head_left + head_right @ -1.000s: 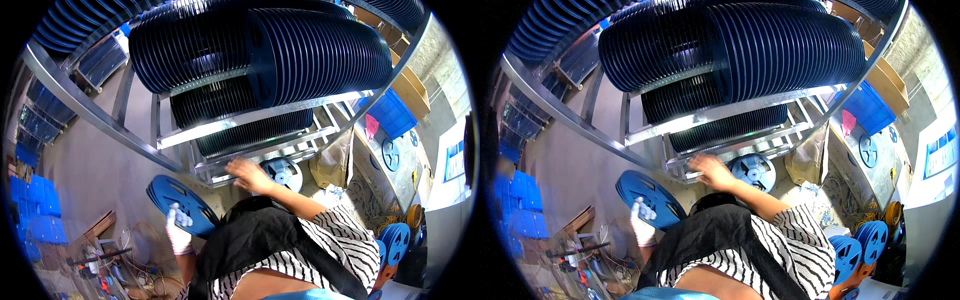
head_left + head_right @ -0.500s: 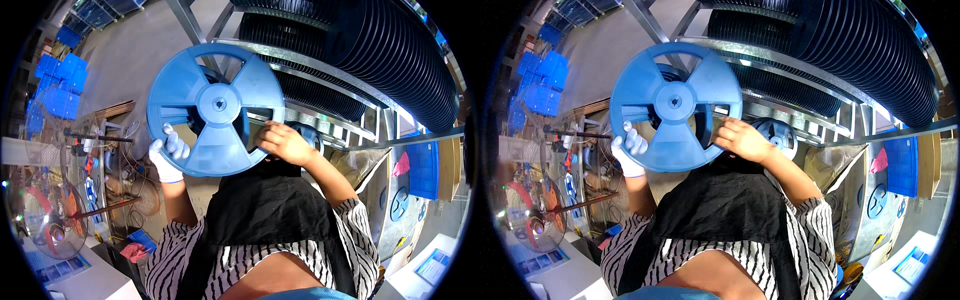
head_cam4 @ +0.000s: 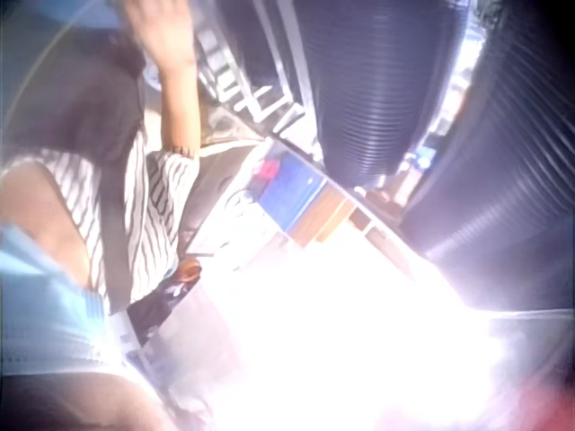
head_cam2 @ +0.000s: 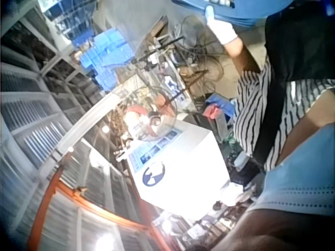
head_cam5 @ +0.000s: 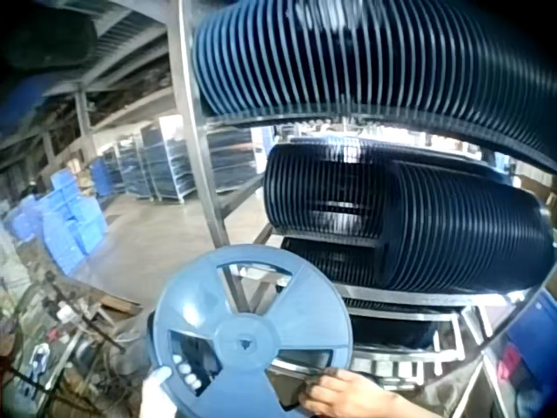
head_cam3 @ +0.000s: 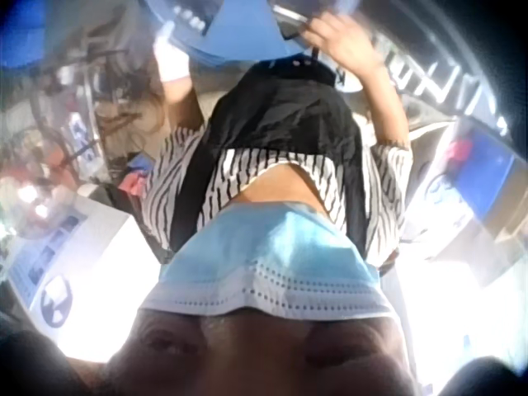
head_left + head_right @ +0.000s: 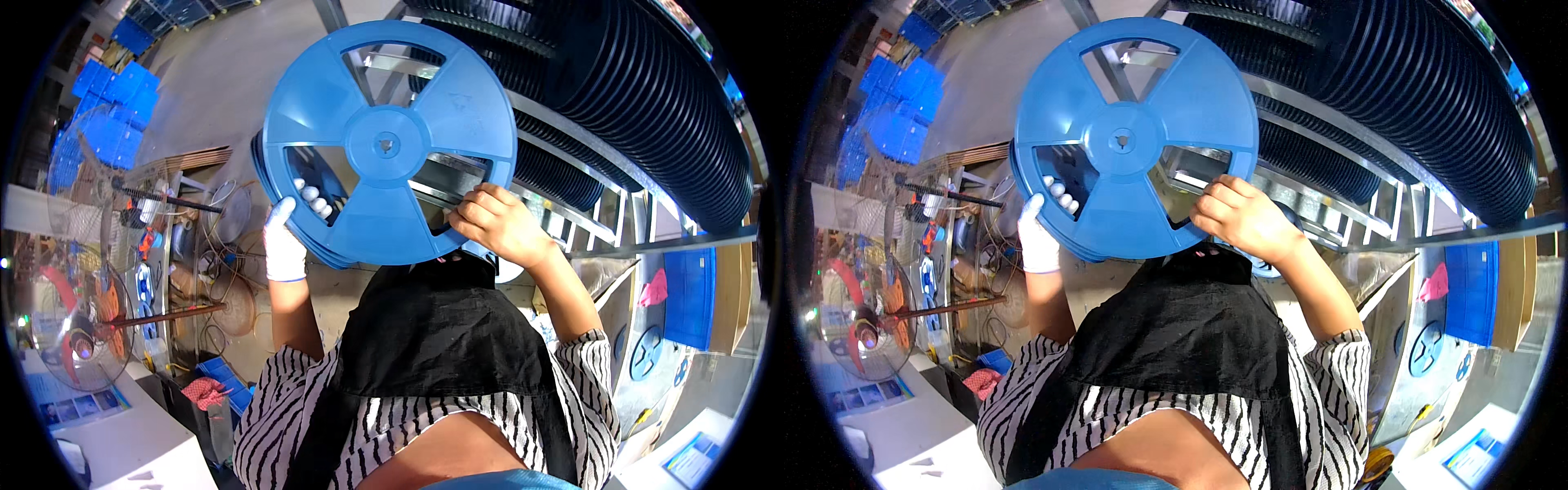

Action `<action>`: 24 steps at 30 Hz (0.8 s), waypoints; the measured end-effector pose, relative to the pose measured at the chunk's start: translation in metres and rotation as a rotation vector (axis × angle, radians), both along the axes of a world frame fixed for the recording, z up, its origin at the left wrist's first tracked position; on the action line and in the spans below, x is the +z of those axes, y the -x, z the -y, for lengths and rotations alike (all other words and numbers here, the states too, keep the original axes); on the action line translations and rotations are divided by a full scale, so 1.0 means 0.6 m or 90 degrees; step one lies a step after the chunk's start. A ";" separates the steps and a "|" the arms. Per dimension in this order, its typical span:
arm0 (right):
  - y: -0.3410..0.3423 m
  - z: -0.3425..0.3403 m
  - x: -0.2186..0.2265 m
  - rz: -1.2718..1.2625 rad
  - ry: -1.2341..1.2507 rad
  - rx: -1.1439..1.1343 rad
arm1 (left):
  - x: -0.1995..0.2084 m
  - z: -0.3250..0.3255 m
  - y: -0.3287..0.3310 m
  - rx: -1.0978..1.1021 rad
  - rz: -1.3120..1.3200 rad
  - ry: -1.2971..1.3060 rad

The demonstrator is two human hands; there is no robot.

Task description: The person repeatedly picks up blue plastic fan guards and places them onto a metal rack. The person handles the parts one at a time, stacking them in a vertical column on the rack.

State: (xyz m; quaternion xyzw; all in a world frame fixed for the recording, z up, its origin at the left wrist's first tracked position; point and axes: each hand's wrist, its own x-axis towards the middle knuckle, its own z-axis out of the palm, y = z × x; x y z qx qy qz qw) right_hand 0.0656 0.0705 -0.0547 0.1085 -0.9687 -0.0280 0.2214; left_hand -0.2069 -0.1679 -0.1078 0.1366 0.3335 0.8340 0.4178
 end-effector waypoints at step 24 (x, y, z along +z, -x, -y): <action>-0.050 -0.043 0.015 -0.549 1.475 0.254 | -0.097 0.015 0.066 0.056 0.077 0.085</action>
